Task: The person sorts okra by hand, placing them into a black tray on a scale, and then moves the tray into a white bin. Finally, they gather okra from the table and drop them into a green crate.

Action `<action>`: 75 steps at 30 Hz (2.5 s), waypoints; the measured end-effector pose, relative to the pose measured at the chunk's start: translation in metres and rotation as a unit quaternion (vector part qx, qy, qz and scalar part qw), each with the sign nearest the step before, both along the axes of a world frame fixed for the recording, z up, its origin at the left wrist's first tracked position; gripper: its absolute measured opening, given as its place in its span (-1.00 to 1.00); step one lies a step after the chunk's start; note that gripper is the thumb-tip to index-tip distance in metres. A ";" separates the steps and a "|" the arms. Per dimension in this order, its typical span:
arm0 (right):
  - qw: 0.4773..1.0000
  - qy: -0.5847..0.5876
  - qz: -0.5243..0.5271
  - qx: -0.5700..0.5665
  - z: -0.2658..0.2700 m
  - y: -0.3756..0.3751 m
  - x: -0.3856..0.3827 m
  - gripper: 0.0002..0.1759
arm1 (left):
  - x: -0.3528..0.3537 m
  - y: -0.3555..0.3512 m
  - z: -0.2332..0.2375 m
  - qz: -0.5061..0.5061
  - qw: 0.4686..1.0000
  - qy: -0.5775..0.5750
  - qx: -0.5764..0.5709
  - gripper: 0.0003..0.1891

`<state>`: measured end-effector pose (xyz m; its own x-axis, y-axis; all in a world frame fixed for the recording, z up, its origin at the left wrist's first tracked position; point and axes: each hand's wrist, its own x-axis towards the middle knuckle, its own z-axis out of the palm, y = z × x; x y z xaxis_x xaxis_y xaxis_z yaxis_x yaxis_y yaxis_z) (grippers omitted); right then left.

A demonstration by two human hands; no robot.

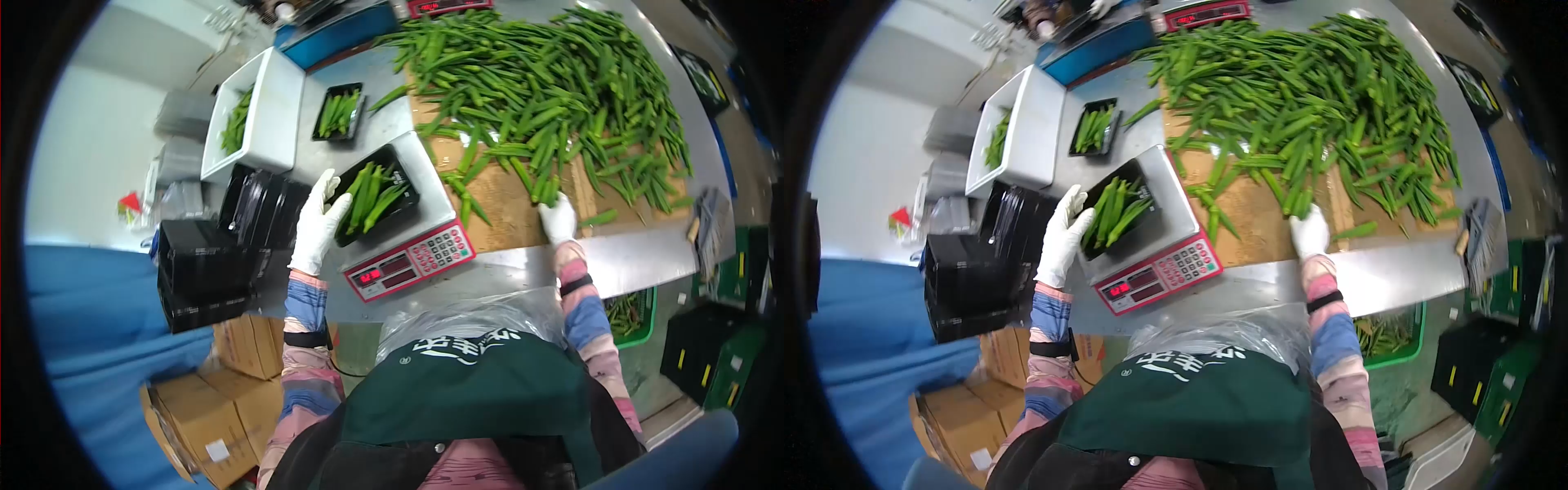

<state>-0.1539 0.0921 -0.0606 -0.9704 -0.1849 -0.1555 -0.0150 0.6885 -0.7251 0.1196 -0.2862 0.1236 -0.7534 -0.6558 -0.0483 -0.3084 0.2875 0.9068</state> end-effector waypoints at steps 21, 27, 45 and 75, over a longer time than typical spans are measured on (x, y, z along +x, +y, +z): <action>0.824 0.359 0.418 -0.131 0.136 -0.172 0.094 -0.47 | -0.006 0.052 -0.025 0.000 0.993 -0.067 -0.097 -0.03; 0.923 0.327 0.202 -0.024 0.057 -0.102 0.021 -0.48 | 0.030 0.033 -0.028 0.033 0.985 0.075 0.152 -0.22; 0.989 -0.012 0.069 -0.130 -0.023 -0.011 -0.019 -0.69 | -0.001 0.047 -0.004 0.012 0.981 -0.047 -0.188 -0.17; 0.990 0.047 0.047 -0.127 -0.021 0.016 0.047 -0.73 | -0.006 0.002 -0.017 -0.104 0.959 -0.112 0.238 -0.63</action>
